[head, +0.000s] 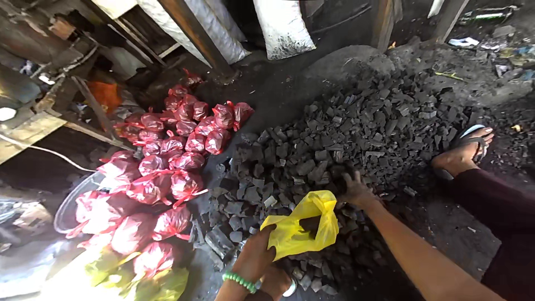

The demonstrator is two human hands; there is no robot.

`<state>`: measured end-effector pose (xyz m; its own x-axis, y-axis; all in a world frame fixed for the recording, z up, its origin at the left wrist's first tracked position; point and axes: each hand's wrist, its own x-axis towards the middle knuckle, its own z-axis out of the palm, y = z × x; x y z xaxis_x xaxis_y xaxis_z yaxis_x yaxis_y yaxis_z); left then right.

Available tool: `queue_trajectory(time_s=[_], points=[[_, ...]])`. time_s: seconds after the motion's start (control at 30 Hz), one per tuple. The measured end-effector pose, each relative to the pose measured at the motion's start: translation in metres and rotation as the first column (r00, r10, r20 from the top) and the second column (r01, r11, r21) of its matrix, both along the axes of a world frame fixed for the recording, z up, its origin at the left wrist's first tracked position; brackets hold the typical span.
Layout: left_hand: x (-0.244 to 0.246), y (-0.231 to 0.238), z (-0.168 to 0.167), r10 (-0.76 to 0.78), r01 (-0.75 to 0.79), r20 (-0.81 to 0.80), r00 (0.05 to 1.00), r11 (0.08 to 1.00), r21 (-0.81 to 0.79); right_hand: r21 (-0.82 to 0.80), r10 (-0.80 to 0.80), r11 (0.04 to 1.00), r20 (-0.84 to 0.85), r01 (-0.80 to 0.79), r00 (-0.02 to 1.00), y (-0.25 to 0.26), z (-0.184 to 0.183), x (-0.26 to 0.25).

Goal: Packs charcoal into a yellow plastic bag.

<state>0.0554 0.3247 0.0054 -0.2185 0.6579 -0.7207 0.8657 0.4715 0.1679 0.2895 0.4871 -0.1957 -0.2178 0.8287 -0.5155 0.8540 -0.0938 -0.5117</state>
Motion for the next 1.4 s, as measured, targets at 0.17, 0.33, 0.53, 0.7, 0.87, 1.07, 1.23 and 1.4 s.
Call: queue_trajectory(time_s=[0.17,0.33,0.53,0.7,0.87,1.07,1.23,1.4], points=[[-0.001,-0.001,0.005,-0.032,0.033,-0.020,0.999,0.999,0.035,0.049,-0.031,0.998,0.042,0.029,0.999,-0.030,-0.009,-0.016],[-0.003,-0.001,0.013,-0.043,0.045,-0.017,0.999,0.995,0.093,0.035,0.067,0.997,0.100,-0.071,0.993,-0.033,-0.021,0.012],[-0.008,-0.005,0.012,-0.030,0.014,0.059,0.998,0.967,0.256,0.025,0.082,0.996,0.088,-0.084,0.993,-0.024,-0.032,0.016],[-0.013,-0.008,0.002,0.026,-0.177,0.316,0.948,0.869,0.462,0.003,0.163,0.987,0.088,-0.164,0.983,-0.015,-0.032,0.018],[-0.001,-0.005,0.007,0.181,-0.540,0.658,0.731,0.743,0.395,-0.014,-0.169,0.985,-0.325,0.173,0.931,-0.013,-0.008,0.043],[0.016,-0.001,0.008,0.320,-0.650,0.727,0.607,0.726,0.224,-0.648,-0.671,0.732,-0.739,0.209,0.062,-0.032,0.046,0.049],[0.025,0.001,0.003,0.333,-0.688,0.747,0.576,0.691,0.222,-0.664,-0.682,0.731,-0.720,-0.157,-0.128,-0.065,0.100,0.025],[0.029,-0.001,0.005,0.277,-0.709,0.832,0.480,0.682,0.182,-0.536,-0.461,0.843,-0.760,-0.042,0.458,-0.089,0.098,-0.027]])
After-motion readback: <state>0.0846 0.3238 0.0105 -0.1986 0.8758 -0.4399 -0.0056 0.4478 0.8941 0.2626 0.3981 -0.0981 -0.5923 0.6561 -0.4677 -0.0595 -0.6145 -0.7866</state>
